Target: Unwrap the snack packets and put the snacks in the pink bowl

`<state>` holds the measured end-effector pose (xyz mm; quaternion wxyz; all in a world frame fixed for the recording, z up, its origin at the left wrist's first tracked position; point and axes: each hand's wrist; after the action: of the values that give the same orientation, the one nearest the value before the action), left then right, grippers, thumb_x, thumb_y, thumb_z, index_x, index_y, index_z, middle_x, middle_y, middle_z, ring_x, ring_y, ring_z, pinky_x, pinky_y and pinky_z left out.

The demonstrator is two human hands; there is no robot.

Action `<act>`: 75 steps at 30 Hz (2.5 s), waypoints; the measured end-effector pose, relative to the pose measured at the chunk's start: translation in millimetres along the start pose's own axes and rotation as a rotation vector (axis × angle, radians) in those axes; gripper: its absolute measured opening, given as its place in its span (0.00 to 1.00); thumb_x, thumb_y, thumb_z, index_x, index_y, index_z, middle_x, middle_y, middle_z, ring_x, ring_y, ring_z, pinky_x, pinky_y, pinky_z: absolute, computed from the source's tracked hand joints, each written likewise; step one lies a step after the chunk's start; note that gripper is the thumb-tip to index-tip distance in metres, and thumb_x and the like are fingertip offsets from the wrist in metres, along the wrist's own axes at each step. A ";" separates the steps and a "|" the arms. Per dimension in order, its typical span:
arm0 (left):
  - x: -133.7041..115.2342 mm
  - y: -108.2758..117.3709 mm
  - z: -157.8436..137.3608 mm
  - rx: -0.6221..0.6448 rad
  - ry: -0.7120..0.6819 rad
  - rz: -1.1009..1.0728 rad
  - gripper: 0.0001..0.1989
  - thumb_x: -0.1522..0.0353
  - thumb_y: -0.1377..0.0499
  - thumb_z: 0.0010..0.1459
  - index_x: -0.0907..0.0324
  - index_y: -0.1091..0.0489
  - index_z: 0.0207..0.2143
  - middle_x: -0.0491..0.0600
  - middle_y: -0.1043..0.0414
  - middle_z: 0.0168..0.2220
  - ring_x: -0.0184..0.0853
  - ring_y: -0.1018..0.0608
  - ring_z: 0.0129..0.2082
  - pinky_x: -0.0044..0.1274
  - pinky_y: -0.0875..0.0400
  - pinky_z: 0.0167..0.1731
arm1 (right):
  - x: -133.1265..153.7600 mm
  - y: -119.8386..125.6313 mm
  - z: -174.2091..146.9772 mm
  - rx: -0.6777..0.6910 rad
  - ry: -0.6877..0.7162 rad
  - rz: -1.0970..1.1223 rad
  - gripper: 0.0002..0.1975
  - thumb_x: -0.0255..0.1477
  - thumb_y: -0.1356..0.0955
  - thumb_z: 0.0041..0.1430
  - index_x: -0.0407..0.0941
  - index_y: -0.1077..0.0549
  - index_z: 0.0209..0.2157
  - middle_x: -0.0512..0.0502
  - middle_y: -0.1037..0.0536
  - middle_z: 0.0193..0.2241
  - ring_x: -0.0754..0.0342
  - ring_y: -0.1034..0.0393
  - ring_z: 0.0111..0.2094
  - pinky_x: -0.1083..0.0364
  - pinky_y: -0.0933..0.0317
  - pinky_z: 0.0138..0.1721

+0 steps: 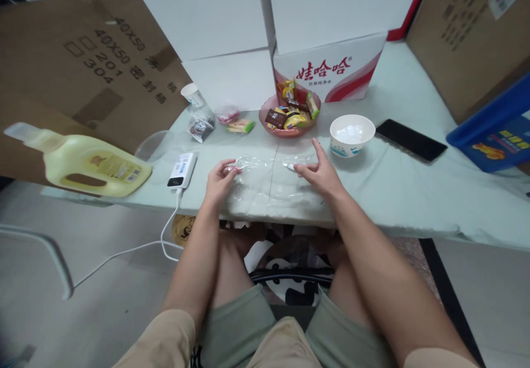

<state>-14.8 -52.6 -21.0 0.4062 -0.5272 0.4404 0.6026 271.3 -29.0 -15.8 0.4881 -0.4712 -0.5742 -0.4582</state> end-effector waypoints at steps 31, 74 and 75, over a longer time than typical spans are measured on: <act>-8.8 18.8 -8.4 0.370 0.343 -0.201 0.28 0.62 0.27 0.41 0.55 0.42 0.38 0.48 0.23 0.37 0.36 0.19 0.34 0.20 0.29 0.28 | 8.3 -4.3 -8.5 0.230 -0.028 0.129 0.33 0.39 0.26 0.44 0.50 0.47 0.46 0.54 0.23 0.29 0.53 0.25 0.27 0.58 0.37 0.25; -13.7 4.5 -2.1 0.314 0.380 -0.383 0.38 0.46 0.42 0.51 0.50 0.44 0.60 0.54 0.24 0.43 0.42 0.19 0.38 0.28 0.26 0.32 | 13.4 -34.7 -26.7 0.558 0.056 -0.076 0.10 0.36 0.32 0.53 0.46 0.35 0.28 0.54 0.28 0.19 0.57 0.31 0.20 0.58 0.40 0.22; -13.1 0.7 -2.8 0.272 0.373 -0.419 0.36 0.46 0.42 0.51 0.51 0.42 0.58 0.55 0.25 0.45 0.41 0.20 0.41 0.29 0.25 0.36 | 13.5 -35.7 -25.4 0.490 0.054 -0.014 0.12 0.38 0.31 0.52 0.46 0.35 0.29 0.54 0.28 0.20 0.57 0.31 0.20 0.58 0.39 0.22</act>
<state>-13.1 -55.8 -8.0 0.5005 -0.6490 0.4655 0.3341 238.2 -57.7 -2.1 0.5998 -0.3225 -0.6582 -0.3208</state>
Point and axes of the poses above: each hand's wrist, its own z-axis towards the middle knuckle, its own y-axis out of the back of the hand, x = y × z
